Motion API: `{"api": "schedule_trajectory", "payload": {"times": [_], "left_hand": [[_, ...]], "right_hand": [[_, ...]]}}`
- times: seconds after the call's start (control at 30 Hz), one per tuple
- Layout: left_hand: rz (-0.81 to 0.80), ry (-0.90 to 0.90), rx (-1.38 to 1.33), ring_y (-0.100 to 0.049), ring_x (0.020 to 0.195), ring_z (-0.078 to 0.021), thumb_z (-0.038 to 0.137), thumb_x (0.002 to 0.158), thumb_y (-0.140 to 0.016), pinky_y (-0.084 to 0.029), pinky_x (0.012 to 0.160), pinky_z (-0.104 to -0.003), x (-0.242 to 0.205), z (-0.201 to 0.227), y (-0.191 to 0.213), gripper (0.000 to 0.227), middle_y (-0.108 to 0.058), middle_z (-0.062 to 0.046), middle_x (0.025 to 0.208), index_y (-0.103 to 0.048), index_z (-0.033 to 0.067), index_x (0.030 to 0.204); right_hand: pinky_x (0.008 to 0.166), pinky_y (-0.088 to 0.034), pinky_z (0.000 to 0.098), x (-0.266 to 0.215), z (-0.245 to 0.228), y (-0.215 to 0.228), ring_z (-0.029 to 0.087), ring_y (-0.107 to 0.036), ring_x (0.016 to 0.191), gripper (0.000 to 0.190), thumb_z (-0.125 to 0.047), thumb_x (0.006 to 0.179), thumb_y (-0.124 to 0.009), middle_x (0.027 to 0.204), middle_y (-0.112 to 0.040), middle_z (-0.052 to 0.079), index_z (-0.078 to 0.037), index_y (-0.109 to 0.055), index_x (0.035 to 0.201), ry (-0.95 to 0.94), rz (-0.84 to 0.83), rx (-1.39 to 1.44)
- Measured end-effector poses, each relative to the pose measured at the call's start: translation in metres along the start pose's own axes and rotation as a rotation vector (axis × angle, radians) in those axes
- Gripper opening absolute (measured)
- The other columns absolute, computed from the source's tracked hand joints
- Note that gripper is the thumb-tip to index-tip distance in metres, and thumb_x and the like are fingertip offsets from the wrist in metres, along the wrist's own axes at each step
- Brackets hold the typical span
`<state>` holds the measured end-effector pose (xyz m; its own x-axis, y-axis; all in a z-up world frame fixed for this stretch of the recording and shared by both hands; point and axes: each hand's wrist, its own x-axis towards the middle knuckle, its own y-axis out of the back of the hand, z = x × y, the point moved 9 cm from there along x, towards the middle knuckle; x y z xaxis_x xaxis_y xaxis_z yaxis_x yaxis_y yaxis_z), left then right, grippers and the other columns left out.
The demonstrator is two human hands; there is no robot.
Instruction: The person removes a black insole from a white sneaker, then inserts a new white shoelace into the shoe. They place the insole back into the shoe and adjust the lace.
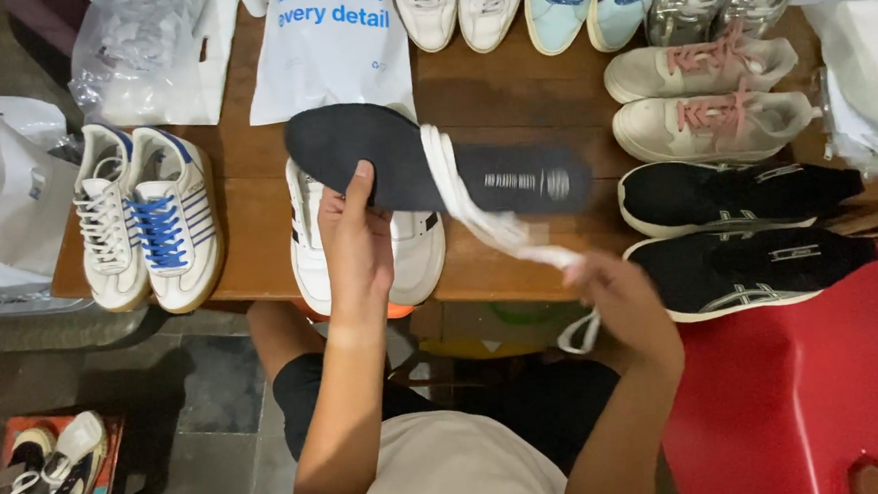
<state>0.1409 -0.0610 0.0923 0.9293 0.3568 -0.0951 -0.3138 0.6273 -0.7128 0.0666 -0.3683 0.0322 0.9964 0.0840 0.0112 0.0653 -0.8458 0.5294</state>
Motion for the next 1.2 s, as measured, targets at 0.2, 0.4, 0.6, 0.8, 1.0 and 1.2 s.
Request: {"api": "schedule_trajectory", "payload": {"times": [0.2, 0.4, 0.6, 0.8, 1.0, 1.2], "left_hand": [[0.01, -0.113, 0.323, -0.074, 0.089, -0.0184, 0.006, 0.093, -0.073, -0.063, 0.084, -0.036, 0.003, 0.011, 0.019, 0.019, -0.074, -0.012, 0.095, -0.068, 0.0029, 0.111], [-0.043, -0.502, 0.74, -0.068, 0.096, -0.0159, 0.004, 0.094, -0.075, -0.059, 0.087, -0.04, -0.006, 0.046, 0.018, 0.023, -0.074, -0.013, 0.097, -0.069, 0.0062, 0.117], [0.066, -0.591, 0.682, -0.066, 0.113, -0.0206, 0.009, 0.097, -0.065, -0.052, 0.103, -0.034, -0.001, 0.065, 0.044, 0.03, -0.07, -0.012, 0.121, -0.063, 0.0027, 0.127], [0.154, -0.507, 0.539, -0.064, 0.121, -0.0222, 0.013, 0.099, -0.063, -0.052, 0.107, -0.034, 0.004, 0.081, 0.066, 0.037, -0.066, -0.011, 0.13, -0.058, 0.0034, 0.134], [0.096, -0.565, 0.491, -0.059, 0.126, -0.0216, 0.015, 0.101, -0.061, -0.045, 0.112, -0.036, 0.006, 0.082, 0.074, 0.04, -0.063, -0.011, 0.135, -0.057, 0.003, 0.139], [0.144, -0.503, 0.442, -0.063, 0.123, -0.0218, 0.018, 0.1, -0.064, -0.051, 0.109, -0.035, 0.002, 0.084, 0.074, 0.036, -0.066, -0.008, 0.129, -0.061, 0.0052, 0.133]], "right_hand": [[0.071, -0.043, 0.0331, 0.048, 0.02, 0.062, 0.017, -0.056, 0.062, 0.029, -0.019, 0.113, -0.053, 0.067, -0.053, 0.003, -0.008, -0.06, 0.087, 0.008, 0.534, 0.126], [0.069, -0.044, 0.0368, 0.101, -0.068, 0.093, 0.022, -0.056, 0.062, 0.042, -0.033, 0.124, -0.052, 0.066, -0.055, 0.009, -0.003, -0.065, 0.099, 0.307, 0.401, 0.034], [0.073, -0.037, 0.0287, 0.1, -0.155, 0.083, 0.013, -0.044, 0.073, 0.035, -0.025, 0.123, -0.043, 0.079, -0.047, 0.004, -0.004, -0.052, 0.096, 0.405, 0.086, 0.009], [0.084, -0.036, 0.0262, 0.065, -0.16, 0.094, 0.011, -0.047, 0.081, 0.026, -0.019, 0.115, -0.05, 0.083, -0.055, 0.0, -0.005, -0.063, 0.097, 0.267, 0.185, 0.018], [0.078, -0.045, 0.0226, 0.048, -0.161, 0.111, 0.009, -0.042, 0.062, 0.057, -0.05, 0.105, -0.063, 0.071, -0.041, 0.003, 0.002, -0.054, 0.125, 0.37, 0.157, 0.45], [0.067, -0.039, 0.024, 0.094, -0.179, 0.097, 0.007, -0.053, 0.069, 0.023, -0.028, 0.117, -0.048, 0.078, -0.057, -0.001, -0.017, -0.065, 0.127, 0.232, 0.266, 0.034]]}}
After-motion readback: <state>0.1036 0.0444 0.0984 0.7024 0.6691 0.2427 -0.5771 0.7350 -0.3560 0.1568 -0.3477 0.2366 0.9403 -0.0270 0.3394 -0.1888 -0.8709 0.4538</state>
